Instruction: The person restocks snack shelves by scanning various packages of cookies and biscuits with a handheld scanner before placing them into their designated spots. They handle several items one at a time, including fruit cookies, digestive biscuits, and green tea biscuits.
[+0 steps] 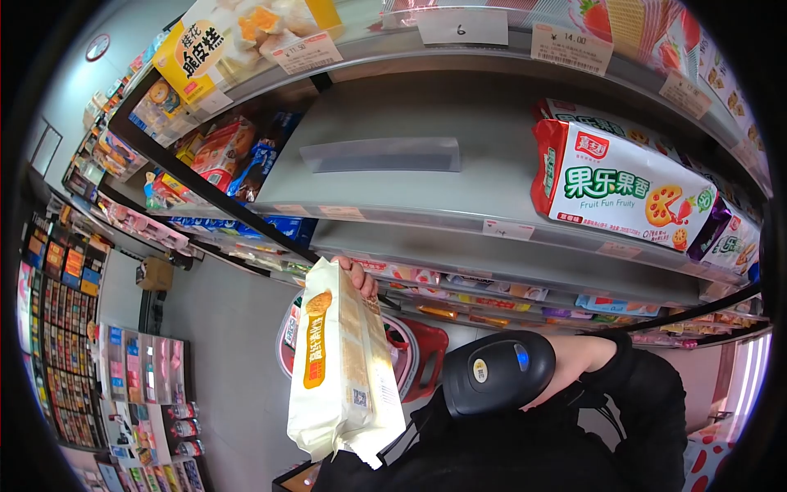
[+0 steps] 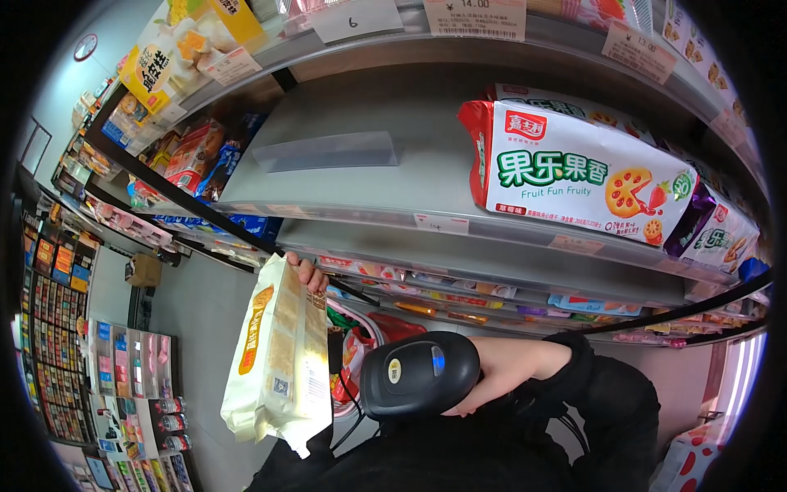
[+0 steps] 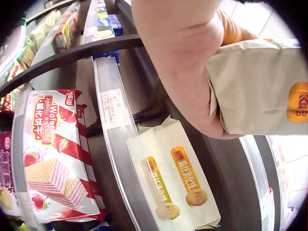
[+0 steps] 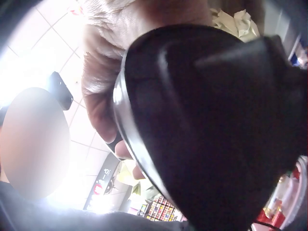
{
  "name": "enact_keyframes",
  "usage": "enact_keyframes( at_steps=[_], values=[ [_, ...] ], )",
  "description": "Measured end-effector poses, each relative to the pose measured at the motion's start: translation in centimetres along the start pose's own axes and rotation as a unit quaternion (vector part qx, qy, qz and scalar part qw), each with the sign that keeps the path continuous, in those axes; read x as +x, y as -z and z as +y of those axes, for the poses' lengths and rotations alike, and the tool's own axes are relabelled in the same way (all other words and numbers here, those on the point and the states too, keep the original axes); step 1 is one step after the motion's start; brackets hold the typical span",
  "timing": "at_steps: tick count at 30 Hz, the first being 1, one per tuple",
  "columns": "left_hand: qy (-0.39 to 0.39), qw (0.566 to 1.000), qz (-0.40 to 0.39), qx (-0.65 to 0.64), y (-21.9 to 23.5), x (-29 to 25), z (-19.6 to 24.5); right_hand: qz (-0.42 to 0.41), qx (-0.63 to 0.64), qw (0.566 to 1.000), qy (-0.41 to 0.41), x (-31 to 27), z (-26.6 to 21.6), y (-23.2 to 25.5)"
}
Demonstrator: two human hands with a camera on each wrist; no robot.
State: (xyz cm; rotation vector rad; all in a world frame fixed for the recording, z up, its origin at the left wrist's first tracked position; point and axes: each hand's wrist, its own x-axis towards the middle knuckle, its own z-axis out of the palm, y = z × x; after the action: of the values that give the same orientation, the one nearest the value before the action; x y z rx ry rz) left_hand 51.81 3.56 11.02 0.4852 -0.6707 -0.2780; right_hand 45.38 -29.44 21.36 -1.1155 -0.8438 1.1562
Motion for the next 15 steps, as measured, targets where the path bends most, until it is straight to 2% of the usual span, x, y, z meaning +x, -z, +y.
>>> enact_keyframes(
  at_steps=[3, 10, 12, 13, 14, 15],
  values=[
    [0.007, 1.000, 0.005, 0.007, -0.6, 0.5, 0.1, -0.006, -0.006, 1.000, 0.023, 0.3, -0.2, -0.1],
    [0.010, 1.000, 0.006, 0.006, -0.4, 0.4, -0.2, -0.013, -0.011, 1.000, 0.003, 0.5, 0.1, -0.2],
    [0.003, 1.000, -0.005, 0.003, -0.4, 0.3, -0.3, 0.023, -0.007, 0.999, -0.021, 0.2, -0.4, -0.2],
    [-0.009, 0.998, 0.060, -0.015, -0.5, -0.2, -0.4, 0.024, -0.015, 0.999, -0.021, 0.1, -0.9, -0.3],
    [-0.021, 0.992, 0.123, -0.033, -0.5, -0.6, -0.5, 0.076, -0.081, 0.993, 0.045, 0.0, -1.6, -0.6],
    [-0.024, 0.994, 0.093, -0.048, -0.2, -0.8, -0.5, 0.126, -0.146, 0.975, 0.111, -0.1, -2.1, -0.8]
  ],
)
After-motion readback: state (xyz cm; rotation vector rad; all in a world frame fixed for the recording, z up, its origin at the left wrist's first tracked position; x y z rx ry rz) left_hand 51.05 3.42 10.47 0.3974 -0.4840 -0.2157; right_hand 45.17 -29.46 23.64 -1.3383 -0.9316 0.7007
